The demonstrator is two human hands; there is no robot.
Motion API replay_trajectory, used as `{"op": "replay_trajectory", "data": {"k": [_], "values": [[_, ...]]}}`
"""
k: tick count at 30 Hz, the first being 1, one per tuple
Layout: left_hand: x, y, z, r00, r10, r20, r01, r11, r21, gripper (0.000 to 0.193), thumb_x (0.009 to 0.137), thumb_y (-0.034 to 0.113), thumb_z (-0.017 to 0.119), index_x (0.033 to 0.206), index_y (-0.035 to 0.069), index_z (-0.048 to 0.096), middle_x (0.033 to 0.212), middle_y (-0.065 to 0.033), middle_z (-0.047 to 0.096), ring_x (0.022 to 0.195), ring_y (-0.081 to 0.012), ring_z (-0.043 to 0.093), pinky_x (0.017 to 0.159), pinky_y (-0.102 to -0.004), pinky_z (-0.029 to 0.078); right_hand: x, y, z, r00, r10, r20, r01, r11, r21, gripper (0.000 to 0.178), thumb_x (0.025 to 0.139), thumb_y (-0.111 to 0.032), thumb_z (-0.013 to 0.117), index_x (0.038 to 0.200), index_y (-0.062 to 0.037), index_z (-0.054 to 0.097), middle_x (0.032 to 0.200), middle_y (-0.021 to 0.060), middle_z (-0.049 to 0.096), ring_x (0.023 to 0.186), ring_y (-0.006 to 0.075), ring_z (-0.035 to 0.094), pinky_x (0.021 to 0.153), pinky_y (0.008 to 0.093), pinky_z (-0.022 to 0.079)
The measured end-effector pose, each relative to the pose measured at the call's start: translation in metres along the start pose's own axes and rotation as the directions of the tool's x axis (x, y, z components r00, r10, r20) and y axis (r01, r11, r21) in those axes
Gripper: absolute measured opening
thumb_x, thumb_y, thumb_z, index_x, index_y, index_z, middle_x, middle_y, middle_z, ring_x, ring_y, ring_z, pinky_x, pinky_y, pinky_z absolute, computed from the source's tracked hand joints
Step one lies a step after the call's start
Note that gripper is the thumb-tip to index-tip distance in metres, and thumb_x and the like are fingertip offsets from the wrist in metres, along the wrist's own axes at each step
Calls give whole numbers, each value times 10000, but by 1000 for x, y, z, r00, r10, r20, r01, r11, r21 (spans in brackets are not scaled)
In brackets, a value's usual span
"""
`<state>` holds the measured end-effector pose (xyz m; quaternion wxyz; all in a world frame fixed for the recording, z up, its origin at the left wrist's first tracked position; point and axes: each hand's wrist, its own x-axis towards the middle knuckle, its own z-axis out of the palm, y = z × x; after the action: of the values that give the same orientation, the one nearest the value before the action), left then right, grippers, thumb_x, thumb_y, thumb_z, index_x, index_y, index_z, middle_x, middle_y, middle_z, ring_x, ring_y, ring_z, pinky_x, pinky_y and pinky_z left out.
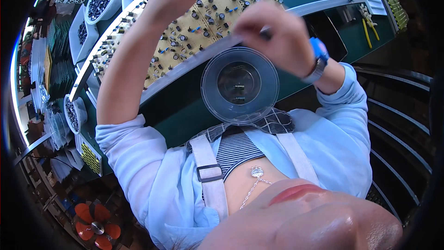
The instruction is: Assembling electronic components onto printed circuit boards at a manual assembly station.
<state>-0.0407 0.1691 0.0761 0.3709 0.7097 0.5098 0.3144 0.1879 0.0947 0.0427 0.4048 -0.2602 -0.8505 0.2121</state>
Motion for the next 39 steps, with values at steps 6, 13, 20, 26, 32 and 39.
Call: {"op": "replay_trajectory", "data": {"k": [6,13,20,26,32,39], "values": [[-30,13,16,996,80,-36,-88,904,-418,206,1024,183,685,1055,-7,759,894,30,708,810,-27,584,700,-204,470,20,6,-3,899,242,-364,-202,968,146,154,890,-74,788,1024,-24,732,931,91,740,828,175,727,737,291,582],[-44,15,28,995,55,-85,-85,909,-409,203,1014,185,702,1028,-12,751,898,7,719,791,-31,588,689,-195,466,12,10,11,839,303,-452,-207,946,250,132,887,19,791,1005,39,734,948,66,751,867,99,707,763,241,583],[-48,6,36,989,84,-124,-127,909,-397,207,1012,187,703,1020,-14,752,886,1,720,781,-35,591,679,-194,465,6,18,22,831,310,-462,-139,920,367,147,909,17,769,1046,45,723,949,75,750,844,94,701,758,228,577],[-47,-5,38,984,109,-140,-152,925,-349,213,1007,187,705,1022,-20,752,891,-10,726,779,-38,594,684,-197,470,3,14,23,828,429,-362,-244,856,456,148,939,2,738,1077,49,719,953,66,748,836,89,691,744,219,568],[-40,-17,6,986,97,-132,-103,994,-40,214,971,183,726,1004,-24,771,841,-45,747,753,-75,632,677,-251,504,-30,-13,15,937,-70,342,136,975,-174,311,865,-88,760,1169,-57,700,990,93,693,894,233,718,752,338,587],[-11,-9,7,978,205,-47,-174,912,371,204,902,200,756,954,5,787,804,-166,743,716,-249,704,681,-359,539,-40,-35,71,578,200,791,293,854,-430,270,884,-111,680,1148,-58,704,1065,116,653,850,265,724,714,358,594]]}}
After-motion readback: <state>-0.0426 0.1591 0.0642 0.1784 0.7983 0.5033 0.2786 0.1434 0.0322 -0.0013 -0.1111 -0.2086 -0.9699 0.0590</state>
